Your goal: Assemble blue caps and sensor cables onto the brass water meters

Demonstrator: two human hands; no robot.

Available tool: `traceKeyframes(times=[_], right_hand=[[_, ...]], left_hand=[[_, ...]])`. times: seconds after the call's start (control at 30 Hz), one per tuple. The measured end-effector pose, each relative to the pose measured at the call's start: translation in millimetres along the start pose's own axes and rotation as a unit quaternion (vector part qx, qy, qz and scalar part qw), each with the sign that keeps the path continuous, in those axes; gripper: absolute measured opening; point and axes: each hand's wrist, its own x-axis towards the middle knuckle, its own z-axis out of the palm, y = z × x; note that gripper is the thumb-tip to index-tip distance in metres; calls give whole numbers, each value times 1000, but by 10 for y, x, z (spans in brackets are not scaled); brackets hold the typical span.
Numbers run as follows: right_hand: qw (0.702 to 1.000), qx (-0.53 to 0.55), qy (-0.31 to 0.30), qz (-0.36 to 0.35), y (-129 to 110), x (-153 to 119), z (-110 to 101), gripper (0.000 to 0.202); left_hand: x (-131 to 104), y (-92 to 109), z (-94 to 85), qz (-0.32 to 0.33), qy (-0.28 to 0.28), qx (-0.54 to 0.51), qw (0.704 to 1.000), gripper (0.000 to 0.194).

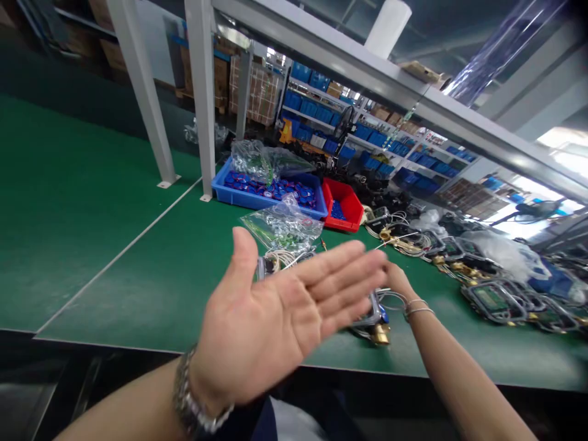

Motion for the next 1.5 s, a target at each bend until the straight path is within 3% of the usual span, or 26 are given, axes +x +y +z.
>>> traceKeyframes(times=[0.1, 0.23, 0.4, 0.5, 0.57, 0.63, 0.7, 0.77, 0.83, 0.93, 1.1, 1.23, 1.37, 1.5], right_hand=[[999, -25, -41, -2, -27, 24, 28, 32], [996, -55, -60, -43, -105, 65, -81, 21], [988, -47, -75, -123, -437, 226, -395, 15], [978, -17, -83, -190, -824, 322, -543, 24], [963, 2, -106, -249, -1131, 356, -566, 25], [944, 10, -129, -303, -1434, 366, -520, 28], [928, 4, -144, -345, -1694, 367, -425, 32], [917, -11, -152, -370, -1886, 374, -317, 30], [915, -31, -148, -375, -2002, 394, -229, 21], [918, -54, -138, -369, -2063, 427, -157, 18], [905, -74, -186, -376, -2050, 430, -121, 22], [917, -67, -181, -349, -2063, 416, -218, 19], [932, 0, -136, -335, -2119, 258, -497, 7], [919, 95, -120, -363, -2261, -256, -750, 18]], left_hand=[[114, 277, -222, 43, 29, -84, 995, 99], [86, 353, -400, 64, 49, -90, 993, 106], [62, 393, -473, 67, 95, -27, 993, 90], [43, 387, -625, 78, 213, 130, 965, 67], [-2, 335, -773, 84, 316, 297, 897, 47], [-79, 241, -920, 89, 378, 471, 792, 35], [-181, 114, -1036, 107, 374, 634, 669, 32], [-289, -27, -1115, 130, 331, 753, 554, 37], [-383, -161, -1173, 136, 289, 815, 483, 48], [-470, -304, -1256, 138, 269, 851, 430, 57], [-479, -368, -1361, 156, 273, 871, 377, 54], [-431, -296, -1381, 173, 271, 881, 348, 48], [-474, -63, -1364, 125, 250, 879, 386, 43], [-593, 217, -1213, 89, 239, 879, 403, 50]])
